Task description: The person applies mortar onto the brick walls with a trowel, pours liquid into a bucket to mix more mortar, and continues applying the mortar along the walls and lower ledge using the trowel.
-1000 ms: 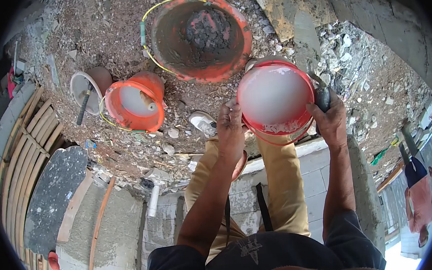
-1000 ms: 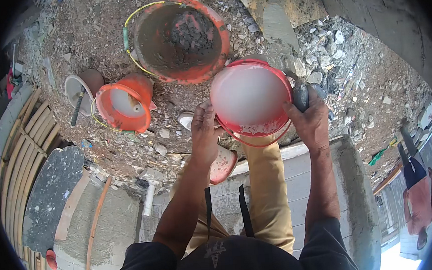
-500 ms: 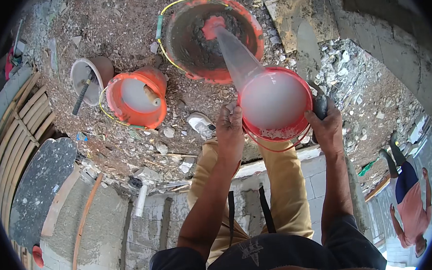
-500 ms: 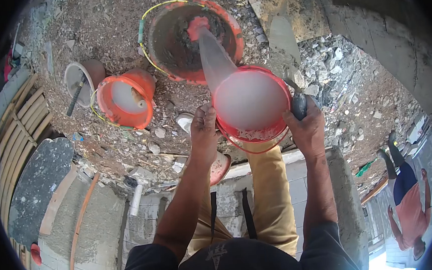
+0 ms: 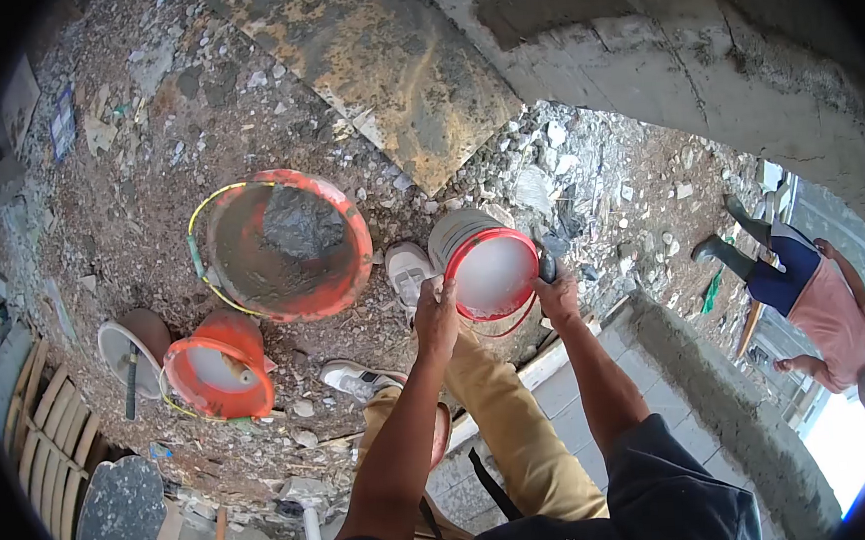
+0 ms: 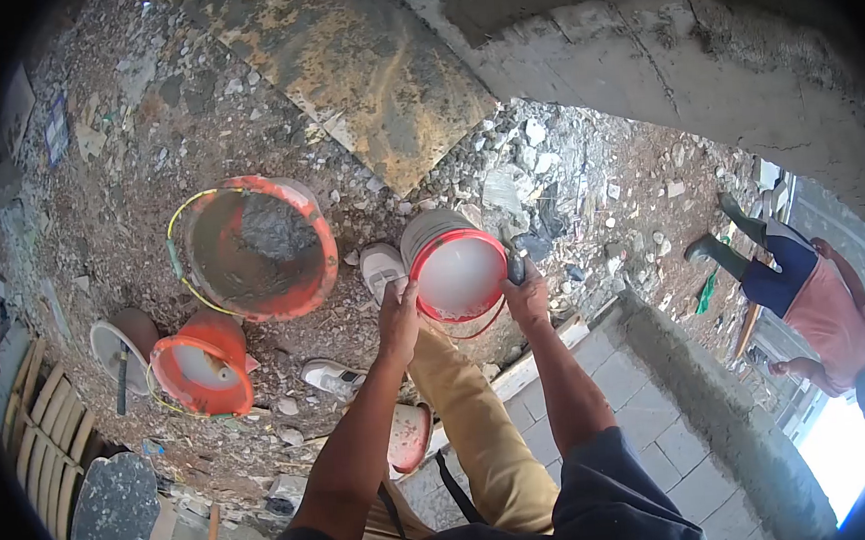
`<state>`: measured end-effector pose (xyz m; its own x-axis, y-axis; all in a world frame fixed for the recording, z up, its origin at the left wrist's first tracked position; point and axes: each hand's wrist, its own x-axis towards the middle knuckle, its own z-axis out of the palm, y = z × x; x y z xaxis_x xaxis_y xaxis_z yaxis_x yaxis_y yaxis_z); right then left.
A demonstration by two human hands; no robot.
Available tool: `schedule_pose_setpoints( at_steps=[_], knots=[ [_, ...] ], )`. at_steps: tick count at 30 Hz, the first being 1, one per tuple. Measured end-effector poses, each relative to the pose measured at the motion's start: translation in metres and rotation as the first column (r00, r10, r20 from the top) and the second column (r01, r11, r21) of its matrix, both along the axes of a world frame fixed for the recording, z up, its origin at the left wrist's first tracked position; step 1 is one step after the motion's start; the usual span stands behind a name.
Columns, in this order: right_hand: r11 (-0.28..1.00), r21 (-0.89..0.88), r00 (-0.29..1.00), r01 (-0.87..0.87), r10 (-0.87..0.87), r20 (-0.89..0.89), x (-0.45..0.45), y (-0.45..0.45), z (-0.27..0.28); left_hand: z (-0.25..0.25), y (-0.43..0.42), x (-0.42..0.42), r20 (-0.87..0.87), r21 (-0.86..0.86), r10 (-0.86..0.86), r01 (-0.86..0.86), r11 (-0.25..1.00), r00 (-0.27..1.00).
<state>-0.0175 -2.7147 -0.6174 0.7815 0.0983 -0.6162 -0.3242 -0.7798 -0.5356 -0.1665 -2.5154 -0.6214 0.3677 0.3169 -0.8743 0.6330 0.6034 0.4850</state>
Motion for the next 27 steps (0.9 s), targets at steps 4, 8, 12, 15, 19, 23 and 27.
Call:
schedule_pose_setpoints(
  at_steps=[4, 8, 12, 15, 19, 23, 27],
  knots=[
    [0.997, -0.075, 0.999, 0.013, -0.010, 0.043, 0.002, -0.029, -0.044, -0.043, -0.021, 0.013, 0.069, 0.190, -0.177, 0.162, 0.968, 0.982],
    [0.994, -0.039, 0.994, 0.100, -0.102, -0.042, -0.010, -0.037, -0.061, -0.076, -0.028, -0.007, 0.020, -0.151, 0.019, -0.016, 0.988, 1.000],
    [0.985, -0.102, 0.990, -0.141, 0.142, 0.002, 0.018, -0.005, -0.036, -0.048, 0.013, -0.006, -0.131, -0.337, 0.149, -0.186, 0.923, 0.980],
    [0.878, -0.337, 0.930, -0.340, 0.367, 0.017, 0.040, 0.027, 0.005, -0.081, 0.033, -0.087, -0.079, -0.219, 0.272, -0.283, 0.934, 0.959],
    [0.884, -0.268, 0.888, -0.382, 0.432, 0.157, 0.078, 0.062, 0.045, -0.082, 0.103, -0.194, -0.345, -0.011, 0.628, -0.673, 0.740, 0.697],
    [0.937, -0.176, 0.728, -0.301, 0.345, 0.592, 0.120, 0.142, 0.127, -0.091, 0.178, -0.263, -0.137, 0.096, 0.845, -0.842, 0.531, 0.517],
    [0.966, 0.043, 0.815, -0.256, 0.192, 0.547, 0.171, 0.163, 0.158, -0.098, 0.249, -0.256, -0.037, 0.153, 0.718, -0.706, 0.692, 0.695]
  ],
)
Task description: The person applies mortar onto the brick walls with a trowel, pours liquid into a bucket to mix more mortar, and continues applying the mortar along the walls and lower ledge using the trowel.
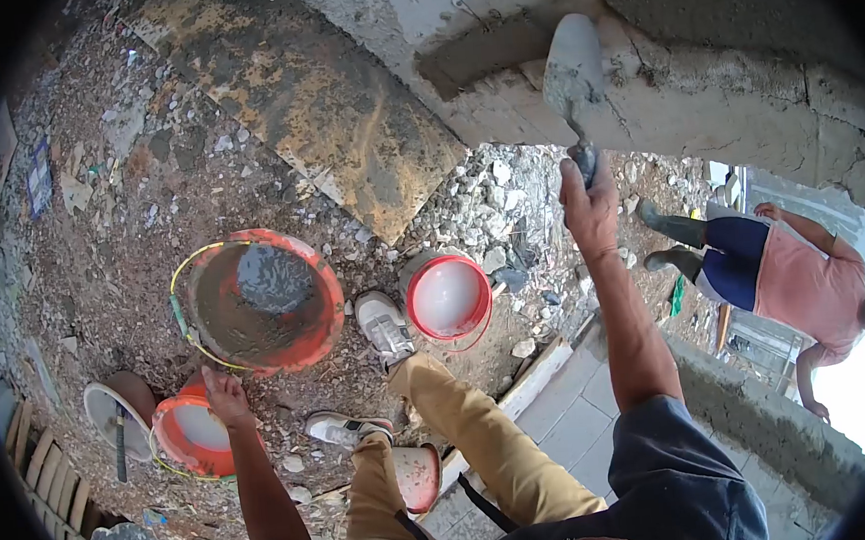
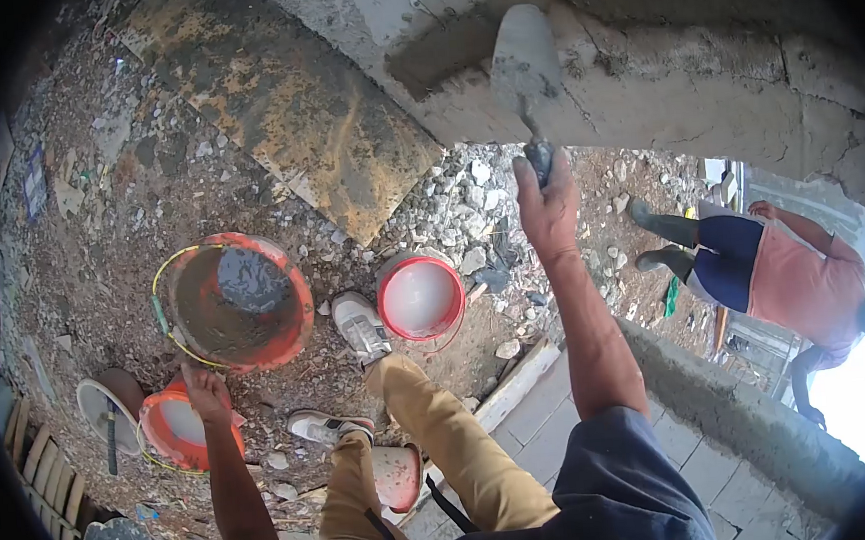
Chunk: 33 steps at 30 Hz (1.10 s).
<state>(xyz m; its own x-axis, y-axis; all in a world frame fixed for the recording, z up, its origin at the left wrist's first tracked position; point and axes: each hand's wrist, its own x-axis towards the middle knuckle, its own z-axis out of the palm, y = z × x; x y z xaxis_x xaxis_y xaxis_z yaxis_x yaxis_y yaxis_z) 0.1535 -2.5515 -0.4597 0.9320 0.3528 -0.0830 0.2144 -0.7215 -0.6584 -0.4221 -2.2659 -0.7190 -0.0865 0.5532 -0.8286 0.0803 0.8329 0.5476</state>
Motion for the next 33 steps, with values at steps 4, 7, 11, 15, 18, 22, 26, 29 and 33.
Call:
schedule_pose_setpoints(
  at_steps=[4, 7, 11, 15, 18, 22, 26, 29, 33],
  knots=[
    [0.999, 0.013, 0.986, 0.045, -0.042, -0.159, -0.063, -0.035, 0.040, 0.012, 0.030, 0.033, 0.158, -0.036, -0.026, 0.032, 0.999, 0.987],
    [0.925, -0.363, 0.972, -0.111, 0.024, -0.236, -0.123, -0.113, 0.037, 0.017, 0.046, 0.065, 0.294, -0.059, -0.059, 0.080, 0.995, 0.954],
    [0.573, -0.774, 0.810, -0.269, -0.300, -0.504, -0.210, -0.262, 0.033, 0.034, 0.038, 0.101, 0.259, -0.276, -0.208, 0.279, 0.920, 0.943],
    [0.313, -0.759, 0.615, -0.571, -0.449, -0.648, -0.262, -0.308, 0.066, 0.042, -0.008, 0.131, 0.080, -0.090, -0.713, 0.717, 0.691, 0.697],
    [0.390, -0.703, 0.539, -0.595, -0.455, -0.709, -0.267, -0.286, 0.084, 0.084, -0.030, 0.156, -0.001, -0.164, -0.686, 0.676, 0.718, 0.728],
    [0.713, -0.638, 0.546, -0.290, -0.425, -0.722, -0.249, -0.238, 0.083, 0.164, -0.051, 0.139, 0.023, -0.199, -0.423, 0.419, 0.886, 0.906],
    [0.904, -0.428, 0.516, -0.006, -0.363, -0.776, -0.198, -0.150, 0.096, 0.297, -0.038, 0.096, -0.026, -0.374, -0.203, 0.178, 0.910, 0.979],
    [0.945, -0.315, 0.622, -0.090, -0.194, -0.759, -0.159, -0.092, 0.125, 0.406, -0.025, 0.065, -0.011, -0.305, -0.118, 0.109, 0.946, 0.993],
    [0.986, -0.158, 0.616, -0.052, -0.093, -0.782, -0.114, -0.016, 0.160, 0.536, 0.008, 0.052, 0.074, -0.200, 0.063, -0.047, 0.979, 0.995]
  ],
)
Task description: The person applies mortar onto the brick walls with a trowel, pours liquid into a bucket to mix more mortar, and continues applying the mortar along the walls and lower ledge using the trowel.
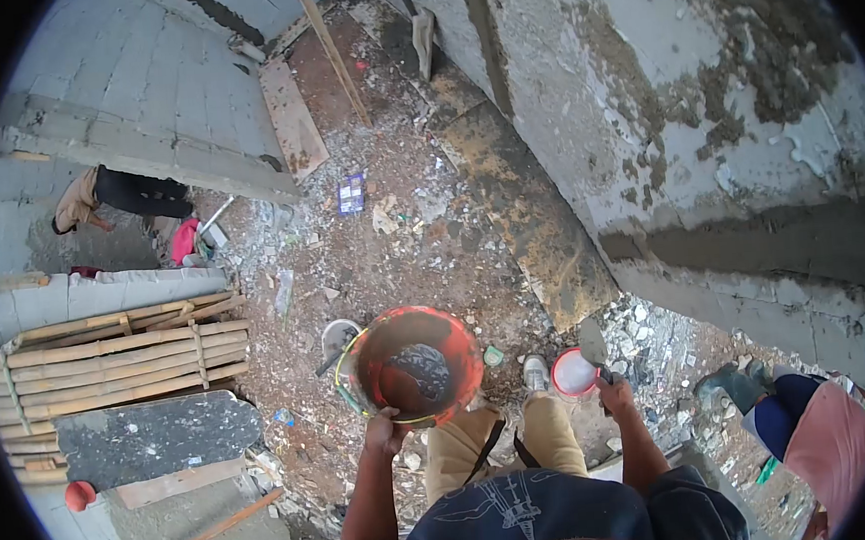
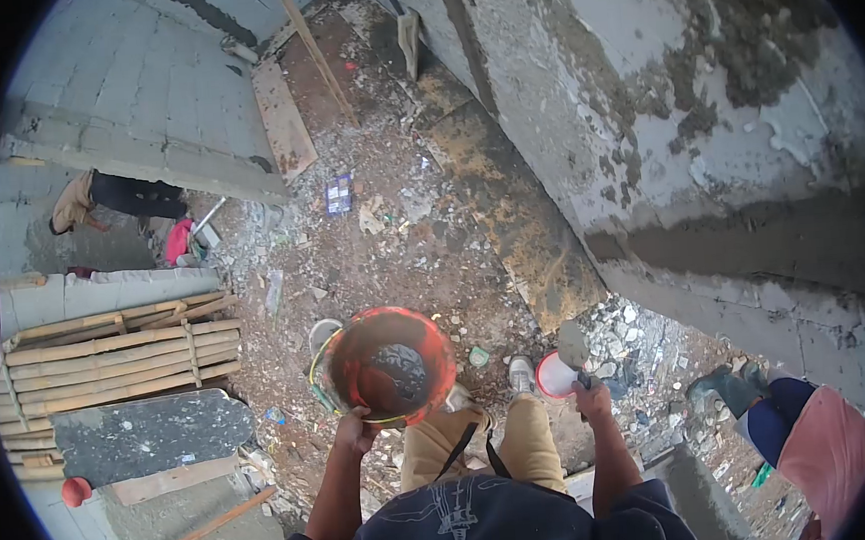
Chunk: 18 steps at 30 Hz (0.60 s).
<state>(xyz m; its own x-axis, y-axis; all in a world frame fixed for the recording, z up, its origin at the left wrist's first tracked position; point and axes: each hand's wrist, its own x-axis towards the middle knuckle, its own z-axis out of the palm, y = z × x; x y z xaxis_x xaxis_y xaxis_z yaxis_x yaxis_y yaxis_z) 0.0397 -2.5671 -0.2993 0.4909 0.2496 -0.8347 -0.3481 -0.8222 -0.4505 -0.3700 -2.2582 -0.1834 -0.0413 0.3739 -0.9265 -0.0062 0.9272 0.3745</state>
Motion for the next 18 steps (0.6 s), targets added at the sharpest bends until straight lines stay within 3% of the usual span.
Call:
schedule_pose_setpoints(
  at_steps=[1, 2, 5, 6, 9, 11, 13, 16, 17, 18],
  knots=[
    [1.000, 0.007, 1.000, -0.009, 0.009, 0.009, 0.009, 0.011, 0.001, 0.014, 0.009, -0.006, 0.000, 0.044, 0.054, -0.054, 0.998, 0.999],
    [0.993, -0.050, 0.990, -0.106, 0.110, 0.084, 0.017, 0.012, -0.027, 0.024, 0.018, -0.016, 0.005, 0.083, 0.111, -0.111, 0.990, 0.994],
    [0.988, -0.058, 0.935, -0.145, 0.156, 0.317, 0.030, 0.025, -0.070, 0.064, 0.049, -0.026, 0.055, 0.155, 0.251, -0.256, 0.954, 0.967],
    [0.993, -0.057, 0.965, -0.107, 0.117, 0.235, 0.036, 0.040, -0.068, 0.080, 0.061, -0.021, 0.061, 0.179, 0.309, -0.315, 0.932, 0.949],
    [0.935, -0.232, 0.952, -0.269, 0.294, 0.081, 0.054, 0.075, -0.043, 0.093, 0.095, -0.029, 0.070, 0.193, 0.450, -0.454, 0.870, 0.890],
    [0.926, -0.296, 0.971, -0.236, 0.239, -0.026, 0.060, 0.090, -0.041, 0.116, 0.128, -0.011, 0.086, 0.218, 0.531, -0.536, 0.816, 0.843],
    [0.897, -0.286, 0.940, -0.338, 0.335, -0.060, 0.064, 0.100, -0.049, 0.109, 0.161, -0.020, 0.096, 0.219, 0.541, -0.548, 0.807, 0.835],
    [0.942, -0.292, 0.987, -0.163, 0.154, -0.053, 0.049, 0.158, 0.002, 0.122, 0.228, -0.013, 0.092, 0.230, 0.608, -0.611, 0.757, 0.788],
    [0.890, -0.274, 0.928, -0.364, 0.371, -0.028, 0.059, 0.116, -0.074, 0.126, 0.246, -0.014, 0.085, 0.199, 0.578, -0.582, 0.788, 0.812],
    [0.870, -0.212, 0.879, -0.444, 0.470, 0.087, 0.049, 0.129, -0.053, 0.132, 0.269, -0.019, 0.077, 0.178, 0.539, -0.543, 0.821, 0.839]
  ],
)
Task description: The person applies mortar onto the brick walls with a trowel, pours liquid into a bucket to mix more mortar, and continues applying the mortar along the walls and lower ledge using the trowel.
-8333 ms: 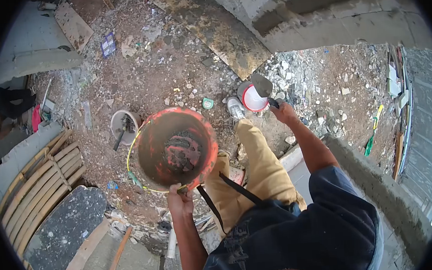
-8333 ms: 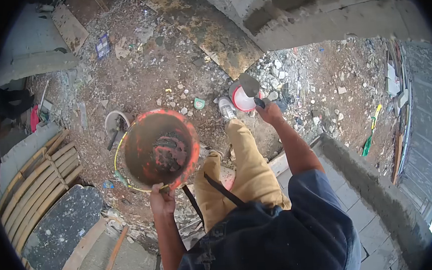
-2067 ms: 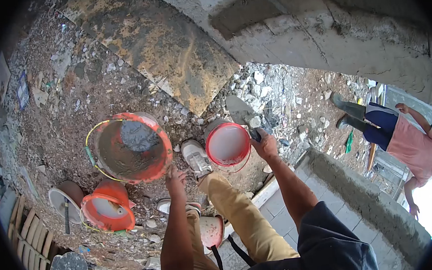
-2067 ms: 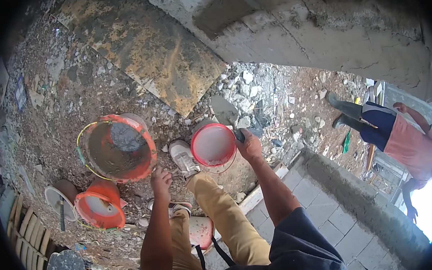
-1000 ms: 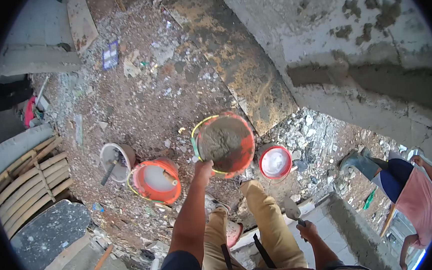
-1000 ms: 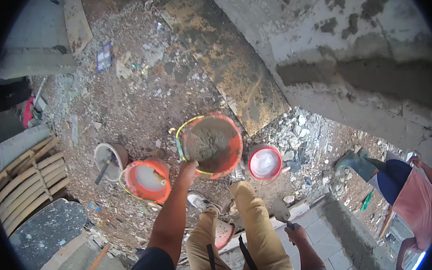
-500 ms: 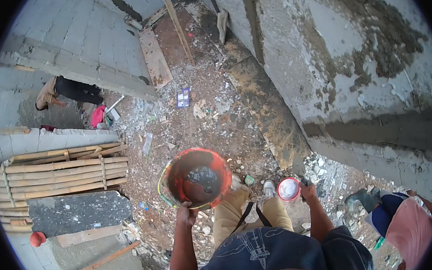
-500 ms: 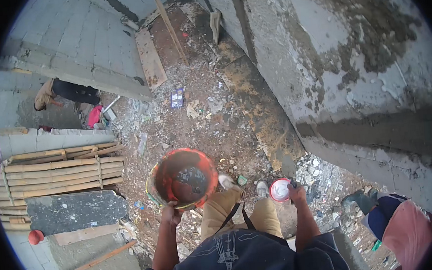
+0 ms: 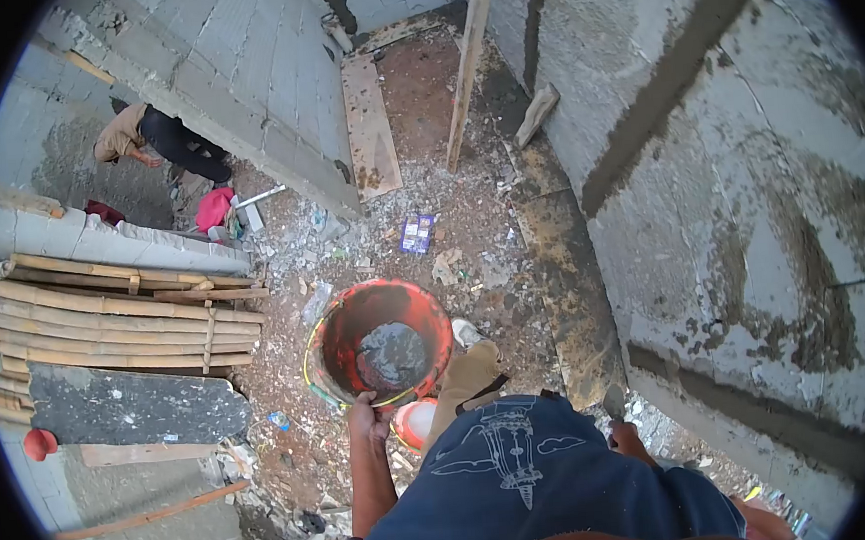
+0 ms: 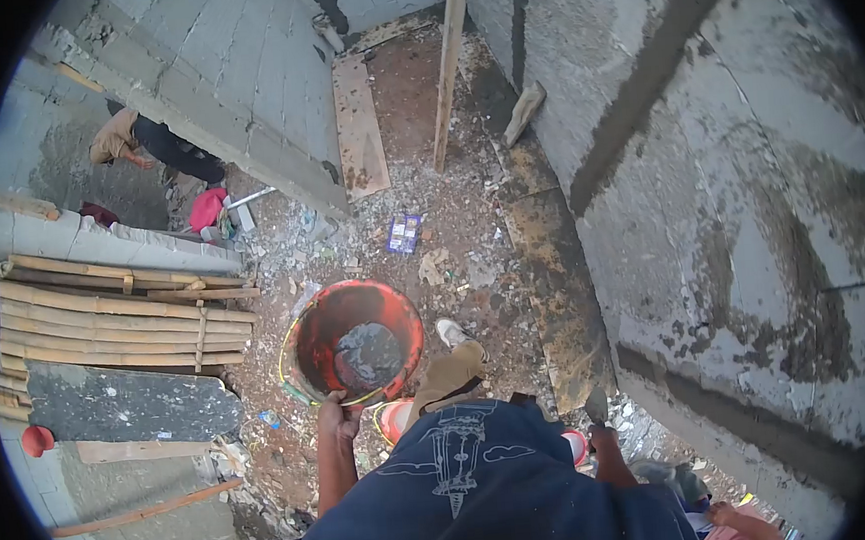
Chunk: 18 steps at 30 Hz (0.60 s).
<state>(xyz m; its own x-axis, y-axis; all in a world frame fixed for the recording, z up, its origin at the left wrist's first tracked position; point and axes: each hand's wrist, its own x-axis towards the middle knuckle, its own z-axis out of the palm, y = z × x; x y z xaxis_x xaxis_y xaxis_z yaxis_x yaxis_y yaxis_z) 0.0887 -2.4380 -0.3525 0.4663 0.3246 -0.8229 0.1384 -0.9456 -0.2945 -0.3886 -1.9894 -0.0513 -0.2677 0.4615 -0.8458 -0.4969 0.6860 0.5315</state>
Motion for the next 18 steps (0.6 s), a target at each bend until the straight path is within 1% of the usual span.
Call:
schedule_pose_setpoints(
  at_steps=[1, 2, 3, 4, 5, 6, 7, 8, 10, 11, 12, 13, 14, 15, 16, 17, 18],
  knots=[
    [0.997, 0.011, 0.997, -0.073, 0.073, 0.022, -0.005, 0.030, 0.018, 0.001, 0.028, -0.002, 0.014, -0.006, -0.051, 0.051, 0.999, 0.999],
    [0.989, 0.020, 0.988, -0.146, 0.145, 0.048, -0.010, 0.058, 0.035, -0.026, 0.050, -0.017, 0.078, 0.042, -0.001, -0.002, 0.999, 0.997],
    [0.981, -0.079, 0.984, -0.178, 0.178, 0.001, -0.005, 0.098, 0.041, -0.024, 0.068, -0.019, 0.087, 0.054, -0.002, -0.003, 0.999, 0.996],
    [0.988, -0.146, 0.999, -0.047, 0.046, -0.011, -0.008, 0.143, 0.050, -0.021, 0.095, -0.015, 0.095, 0.074, -0.007, 0.000, 0.997, 0.995],
    [0.974, -0.211, 0.996, 0.086, -0.089, -0.004, -0.014, 0.196, 0.071, -0.016, 0.122, -0.013, 0.098, 0.092, -0.020, 0.011, 0.996, 0.995],
    [0.972, -0.217, 0.996, 0.093, -0.090, 0.025, -0.017, 0.253, 0.101, -0.016, 0.146, -0.014, 0.098, 0.101, -0.030, 0.020, 0.995, 0.995],
    [0.970, -0.122, 0.977, 0.211, -0.213, 0.001, -0.012, 0.277, 0.074, -0.019, 0.173, -0.013, 0.100, 0.114, -0.042, 0.030, 0.993, 0.994],
    [0.958, -0.152, 0.965, 0.244, -0.254, -0.057, -0.006, 0.320, 0.074, -0.020, 0.197, -0.012, 0.102, 0.123, -0.054, 0.041, 0.992, 0.993],
    [0.995, -0.065, 0.997, 0.072, -0.071, 0.019, 0.012, 0.405, 0.072, -0.010, 0.248, -0.002, 0.103, 0.179, -0.029, 0.010, 0.984, 0.994],
    [0.991, 0.040, 0.992, 0.127, -0.126, -0.020, 0.010, 0.469, 0.115, -0.004, 0.274, 0.003, 0.105, 0.208, -0.014, -0.008, 0.978, 0.994],
    [0.973, 0.144, 0.983, 0.180, -0.173, -0.061, 0.001, 0.539, 0.174, 0.004, 0.302, 0.005, 0.102, 0.191, -0.053, 0.033, 0.981, 0.993],
    [0.880, 0.434, 0.981, 0.193, -0.185, -0.062, -0.004, 0.595, 0.199, 0.012, 0.329, 0.014, 0.104, 0.211, -0.010, -0.012, 0.977, 0.995],
    [0.710, 0.680, 0.980, 0.181, -0.187, -0.066, -0.007, 0.647, 0.219, 0.022, 0.354, 0.027, 0.108, 0.226, 0.041, -0.065, 0.972, 0.993],
    [0.572, 0.776, 0.958, 0.266, -0.244, -0.149, -0.007, 0.705, 0.235, 0.027, 0.380, 0.040, 0.118, 0.243, 0.096, -0.122, 0.962, 0.988],
    [0.413, 0.844, 0.930, 0.341, -0.278, -0.239, -0.006, 0.764, 0.252, 0.030, 0.405, 0.047, 0.112, 0.260, 0.108, -0.134, 0.956, 0.988],
    [0.190, 0.848, 0.869, 0.495, -0.124, -0.479, -0.005, 0.820, 0.289, 0.028, 0.426, 0.052, 0.108, 0.269, 0.132, -0.157, 0.950, 0.985],
    [-0.001, 0.755, 0.752, 0.656, 0.091, -0.653, -0.002, 0.879, 0.343, 0.020, 0.449, 0.060, 0.125, 0.308, 0.167, -0.199, 0.930, 0.978]
  ],
)
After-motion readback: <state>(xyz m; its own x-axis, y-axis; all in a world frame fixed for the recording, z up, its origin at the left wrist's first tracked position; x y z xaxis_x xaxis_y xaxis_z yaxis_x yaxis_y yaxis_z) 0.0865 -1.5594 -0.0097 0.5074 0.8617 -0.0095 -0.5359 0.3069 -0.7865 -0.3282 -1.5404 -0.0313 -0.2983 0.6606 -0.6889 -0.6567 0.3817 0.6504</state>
